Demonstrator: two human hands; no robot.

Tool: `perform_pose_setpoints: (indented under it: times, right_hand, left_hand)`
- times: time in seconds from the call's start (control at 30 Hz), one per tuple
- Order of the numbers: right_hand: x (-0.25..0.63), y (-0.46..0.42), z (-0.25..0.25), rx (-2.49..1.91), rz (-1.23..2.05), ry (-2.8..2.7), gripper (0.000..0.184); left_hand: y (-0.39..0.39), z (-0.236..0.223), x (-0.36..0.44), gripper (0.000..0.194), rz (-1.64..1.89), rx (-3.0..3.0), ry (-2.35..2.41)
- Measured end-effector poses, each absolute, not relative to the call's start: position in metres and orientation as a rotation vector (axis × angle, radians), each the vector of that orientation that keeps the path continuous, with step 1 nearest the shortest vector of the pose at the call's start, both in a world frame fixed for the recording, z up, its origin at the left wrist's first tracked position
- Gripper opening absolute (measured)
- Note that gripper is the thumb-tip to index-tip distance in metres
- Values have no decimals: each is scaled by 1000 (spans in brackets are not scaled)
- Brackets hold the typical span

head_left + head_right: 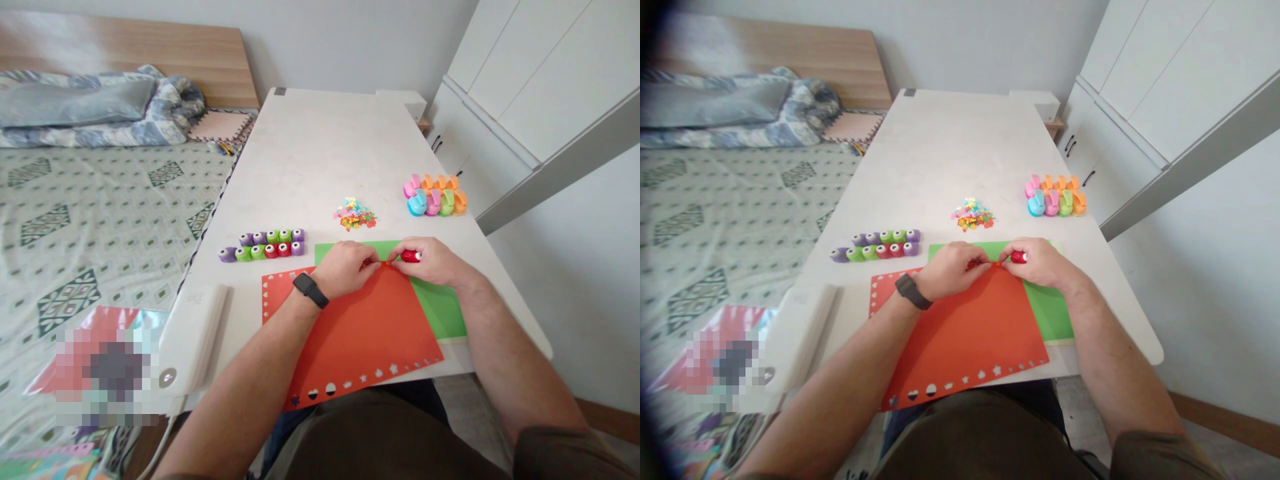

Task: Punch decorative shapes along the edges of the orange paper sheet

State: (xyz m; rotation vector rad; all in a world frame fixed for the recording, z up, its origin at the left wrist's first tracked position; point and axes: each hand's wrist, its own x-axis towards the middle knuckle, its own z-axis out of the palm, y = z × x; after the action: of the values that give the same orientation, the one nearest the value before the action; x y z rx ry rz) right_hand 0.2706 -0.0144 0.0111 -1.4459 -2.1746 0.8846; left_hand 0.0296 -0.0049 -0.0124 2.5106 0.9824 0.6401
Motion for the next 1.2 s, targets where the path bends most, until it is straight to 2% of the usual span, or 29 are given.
perform_pose_setpoints:
  times: [0.47, 0.83, 0.97, 1.2]
  right_hand:
    - [268, -14, 7, -1442, 873, -2196, 15]
    - [262, -23, 19, -1278, 587, -2026, 9]
    - [260, -31, 26, -1226, 584, -2155, 6]
    - [258, -29, 15, -1275, 318, -2299, 8]
  left_hand:
    - [-5, -15, 31, 16, 666, 2503, 967]
    - [-5, -18, 35, 21, 684, 2472, 992]
    - [-6, -17, 35, 21, 701, 2409, 1012]
    - [-7, -14, 37, 22, 703, 2278, 1054]
